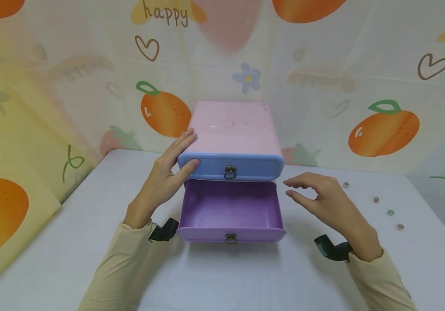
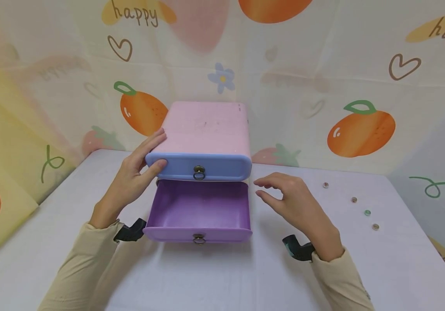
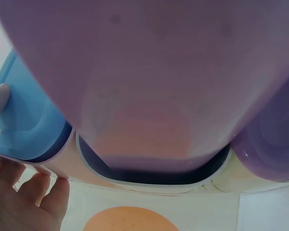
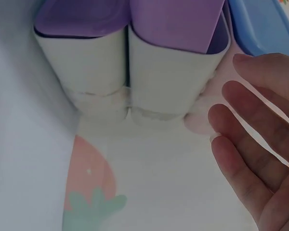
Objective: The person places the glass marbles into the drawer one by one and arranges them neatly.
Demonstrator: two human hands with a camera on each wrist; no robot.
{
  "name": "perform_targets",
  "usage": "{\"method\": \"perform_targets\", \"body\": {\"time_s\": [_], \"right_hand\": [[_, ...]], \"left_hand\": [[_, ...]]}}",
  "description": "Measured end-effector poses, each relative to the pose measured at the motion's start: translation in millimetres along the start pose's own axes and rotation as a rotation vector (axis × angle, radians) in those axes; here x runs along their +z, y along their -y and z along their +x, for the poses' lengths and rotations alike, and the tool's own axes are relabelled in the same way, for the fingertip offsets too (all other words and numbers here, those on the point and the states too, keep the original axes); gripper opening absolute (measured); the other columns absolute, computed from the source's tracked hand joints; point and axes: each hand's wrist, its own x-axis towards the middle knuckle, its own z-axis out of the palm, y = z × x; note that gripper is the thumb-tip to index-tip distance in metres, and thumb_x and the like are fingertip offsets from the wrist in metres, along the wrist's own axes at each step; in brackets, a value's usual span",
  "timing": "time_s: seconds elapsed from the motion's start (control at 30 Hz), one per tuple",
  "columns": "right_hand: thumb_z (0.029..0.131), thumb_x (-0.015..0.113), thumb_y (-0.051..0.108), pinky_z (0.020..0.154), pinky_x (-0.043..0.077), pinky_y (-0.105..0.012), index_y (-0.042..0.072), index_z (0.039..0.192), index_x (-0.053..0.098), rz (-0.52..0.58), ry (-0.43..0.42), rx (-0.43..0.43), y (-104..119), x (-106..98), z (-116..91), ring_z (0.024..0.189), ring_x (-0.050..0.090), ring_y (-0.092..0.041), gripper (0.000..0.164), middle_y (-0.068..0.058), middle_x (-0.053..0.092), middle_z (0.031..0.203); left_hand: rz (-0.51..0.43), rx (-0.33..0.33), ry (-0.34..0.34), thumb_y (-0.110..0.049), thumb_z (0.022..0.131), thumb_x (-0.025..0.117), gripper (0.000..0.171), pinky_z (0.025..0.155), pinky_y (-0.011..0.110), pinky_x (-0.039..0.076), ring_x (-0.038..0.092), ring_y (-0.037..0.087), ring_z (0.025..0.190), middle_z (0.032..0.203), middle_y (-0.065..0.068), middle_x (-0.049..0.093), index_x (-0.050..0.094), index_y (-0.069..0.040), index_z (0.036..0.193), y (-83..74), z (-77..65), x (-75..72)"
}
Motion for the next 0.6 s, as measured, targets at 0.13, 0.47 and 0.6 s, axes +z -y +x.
{"method": "perform_targets", "body": {"time_s": [0.13, 0.47, 0.6], "right_hand": [[0.076, 0.082, 0.001, 0.076, 0.049, -0.011, 0.011, 0.102, 0.076, -0.008, 0.004, 0.006, -3.7, 1.0, -0.6, 0.084, 0.067, -0.014, 0.028, 0.003, 0.076, 0.095], [0.076, 0.081, 0.0, 0.077, 0.05, -0.012, 0.01, 0.104, 0.077, -0.038, -0.005, 0.044, -17.5, -4.8, -5.9, 0.084, 0.069, -0.019, 0.03, -0.001, 0.077, 0.096], [0.075, 0.082, 0.0, 0.074, 0.053, -0.016, 0.008, 0.103, 0.076, -0.067, -0.018, 0.061, -22.8, -8.6, -7.7, 0.084, 0.069, -0.021, 0.029, -0.002, 0.077, 0.096]], "left_hand": [[0.004, -0.001, 0.003, -0.005, 0.096, 0.062, 0.058, 0.118, 0.037, 0.035, 0.028, 0.014, 0.151, 0.162, -0.001, 0.034, 0.044, -0.014, 0.15, -0.3, 0.0, -0.7], [0.001, -0.005, 0.005, -0.005, 0.096, 0.063, 0.058, 0.119, 0.037, 0.033, 0.026, 0.016, 0.152, 0.162, -0.001, 0.033, 0.044, -0.014, 0.15, -1.0, 0.2, -0.6], [0.002, -0.006, 0.004, -0.005, 0.096, 0.063, 0.058, 0.119, 0.038, 0.032, 0.025, 0.019, 0.152, 0.162, 0.0, 0.034, 0.045, -0.013, 0.15, -0.8, 0.0, -0.7]]}}
